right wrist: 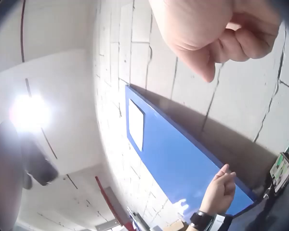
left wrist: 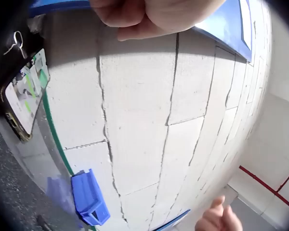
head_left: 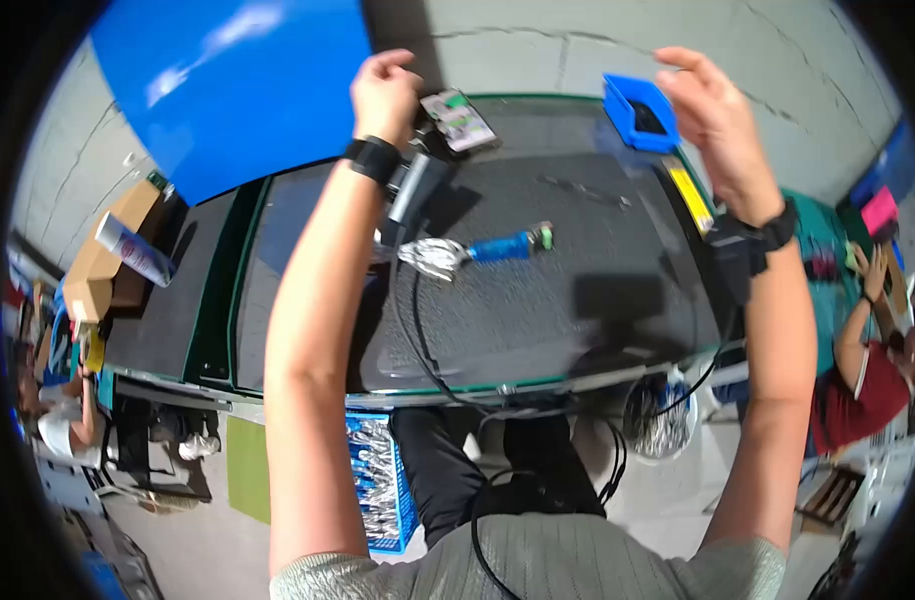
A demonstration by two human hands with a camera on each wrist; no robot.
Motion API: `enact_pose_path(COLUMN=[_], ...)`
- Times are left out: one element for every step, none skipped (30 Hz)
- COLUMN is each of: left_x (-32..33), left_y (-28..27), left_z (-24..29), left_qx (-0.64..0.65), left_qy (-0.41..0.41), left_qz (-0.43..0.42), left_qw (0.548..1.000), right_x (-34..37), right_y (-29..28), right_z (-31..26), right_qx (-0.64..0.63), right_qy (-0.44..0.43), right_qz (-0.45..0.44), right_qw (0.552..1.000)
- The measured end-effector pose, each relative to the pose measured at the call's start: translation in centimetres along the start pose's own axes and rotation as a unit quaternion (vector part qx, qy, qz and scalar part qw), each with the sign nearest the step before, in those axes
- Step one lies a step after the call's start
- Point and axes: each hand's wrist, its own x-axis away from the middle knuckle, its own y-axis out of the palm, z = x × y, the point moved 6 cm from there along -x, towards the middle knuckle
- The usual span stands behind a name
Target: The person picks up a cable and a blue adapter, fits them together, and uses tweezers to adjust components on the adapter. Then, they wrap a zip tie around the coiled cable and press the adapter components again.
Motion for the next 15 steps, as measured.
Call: enact_pose_path(left_x=[2.4, 2.4, 1.2, 0.0, 0.0, -0.2, -0.6, -3.6, -4.4, -3.2, -3.6, -3.2, -2.6, -2.1, -1.4], left_y=[3.0, 2.5, 0.5, 0.6, 0.9, 0.8, 0.3, -1.5, -2.5, -2.1, -2.9, -2.8, -2.5, -1.7, -0.6], left_z=[1.2, 1.6, 5.4, 4.2, 4.2, 3.9, 4.6, 2.6, 3.3, 5.5, 5.8, 6.4, 6.8, 7.2, 7.6], left_qx=[0.056, 0.112, 0.001, 0.103, 0.118, 0.14, 0.144, 0.257, 0.243, 0.21, 0.214, 0.202, 0.191, 0.192, 0.174], left_qy=[-0.099, -0.04, -0.01, 0.026, 0.025, 0.019, 0.009, 0.028, 0.033, 0.067, 0.076, 0.09, 0.101, 0.1, 0.094], left_qz=[0.104, 0.119, 0.055, 0.019, 0.02, 0.035, 0.048, -0.032, -0.034, 0.024, 0.016, 0.022, 0.031, 0.026, 0.017], left_qw=[0.988, 0.986, 0.998, 0.994, 0.993, 0.989, 0.988, 0.965, 0.969, 0.975, 0.974, 0.975, 0.976, 0.976, 0.98], right_x=[1.6, 3.0, 8.9, 11.6, 14.6, 17.9, 21.2, 25.1, 29.1, 33.7, 38.2, 42.3, 46.4, 50.6, 54.2], right_y=[-1.7, -4.3, -5.7, -9.7, -13.8, -16.9, -19.2, -21.7, -24.2, -26.5, -27.8, -29.8, -30.5, -31.7, -31.2], right_z=[-1.6, -3.0, 0.6, -0.4, -1.4, -1.7, -1.8, -0.8, 1.2, 4.1, 7.8, 12.1, 15.8, 21.1, 25.0], right_qx=[0.008, 0.019, -0.086, -0.098, -0.109, -0.115, -0.125, -0.128, -0.13, -0.127, -0.136, -0.174, -0.156, -0.162, -0.104], right_qy=[0.008, 0.001, -0.008, -0.015, -0.021, -0.036, -0.057, -0.048, -0.024, 0.007, 0.083, 0.114, 0.12, 0.159, 0.243], right_qz=[0.035, 0.037, 0.126, 0.163, 0.203, 0.228, 0.255, 0.331, 0.39, 0.457, 0.51, 0.549, 0.542, 0.533, 0.568], right_qw=[0.999, 0.999, 0.988, 0.982, 0.973, 0.966, 0.957, 0.934, 0.911, 0.88, 0.845, 0.809, 0.817, 0.815, 0.779])
